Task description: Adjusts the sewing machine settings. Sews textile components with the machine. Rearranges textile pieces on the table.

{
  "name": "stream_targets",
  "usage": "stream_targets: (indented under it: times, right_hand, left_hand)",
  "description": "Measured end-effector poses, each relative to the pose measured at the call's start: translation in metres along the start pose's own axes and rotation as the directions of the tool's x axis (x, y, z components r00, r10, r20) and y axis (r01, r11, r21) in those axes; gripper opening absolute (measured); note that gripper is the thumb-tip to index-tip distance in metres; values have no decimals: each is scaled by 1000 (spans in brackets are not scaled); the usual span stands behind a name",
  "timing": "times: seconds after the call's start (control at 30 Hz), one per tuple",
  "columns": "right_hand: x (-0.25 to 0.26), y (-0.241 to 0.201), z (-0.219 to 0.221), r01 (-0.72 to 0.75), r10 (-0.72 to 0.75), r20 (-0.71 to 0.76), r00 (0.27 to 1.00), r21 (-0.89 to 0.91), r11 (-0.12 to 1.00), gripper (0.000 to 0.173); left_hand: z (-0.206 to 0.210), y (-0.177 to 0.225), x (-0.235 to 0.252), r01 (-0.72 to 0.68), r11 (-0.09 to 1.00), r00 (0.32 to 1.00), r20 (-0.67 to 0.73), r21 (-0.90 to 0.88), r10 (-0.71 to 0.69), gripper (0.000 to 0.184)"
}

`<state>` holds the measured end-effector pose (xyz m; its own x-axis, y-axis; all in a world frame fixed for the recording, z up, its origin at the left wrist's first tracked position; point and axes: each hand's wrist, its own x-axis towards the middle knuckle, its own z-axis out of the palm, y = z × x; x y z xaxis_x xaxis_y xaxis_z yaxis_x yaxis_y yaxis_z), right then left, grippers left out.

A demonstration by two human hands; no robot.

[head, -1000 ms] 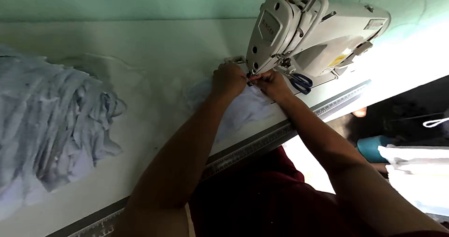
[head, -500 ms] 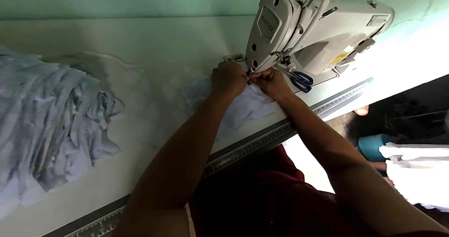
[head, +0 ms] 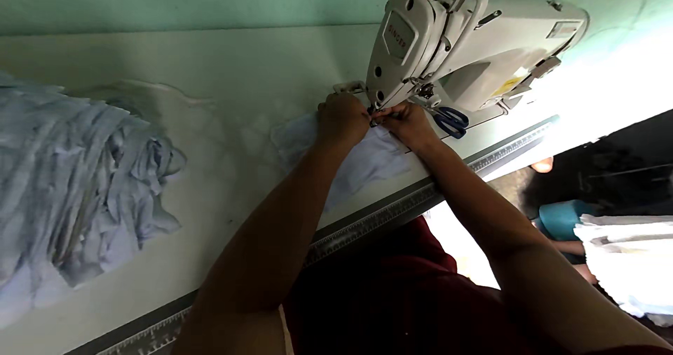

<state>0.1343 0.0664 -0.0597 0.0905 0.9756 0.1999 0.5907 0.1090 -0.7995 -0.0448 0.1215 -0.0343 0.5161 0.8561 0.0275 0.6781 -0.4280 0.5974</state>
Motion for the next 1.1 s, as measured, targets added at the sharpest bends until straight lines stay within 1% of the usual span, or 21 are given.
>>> stream_targets:
  times: [0.27,0.57,0.7,0.9,1.03,1.1]
  right_hand:
    - [0,0,0,-17,17,-4,1000,28,999,11]
    - [1,1,1,11,-11,-7,1000,27,1000,10]
    - [1,1,0,9,-9,-1,1000,14,1000,12]
    - [0,-1,0,-21,20,7,1000,9,1000,12]
    - [1,3,0,33,-33,14,999,37,999,13]
    - [1,5,0,49,-49,14,999,33,998,13]
  left_hand:
    - [0,2,0,12,1000,1000,1,22,-12,25]
    - [-1,2,-1,0,999,1000,17,34,0,24]
    - [1,0,-1,-21,999,1000,7,39,20,28]
    - [-1,2,-2,-14,998,1000,21,57,13,32]
    - [-1,2,-2,-16,997,1000,23,70,15,37]
    - [-1,2,-2,-13,998,1000,25,67,12,35]
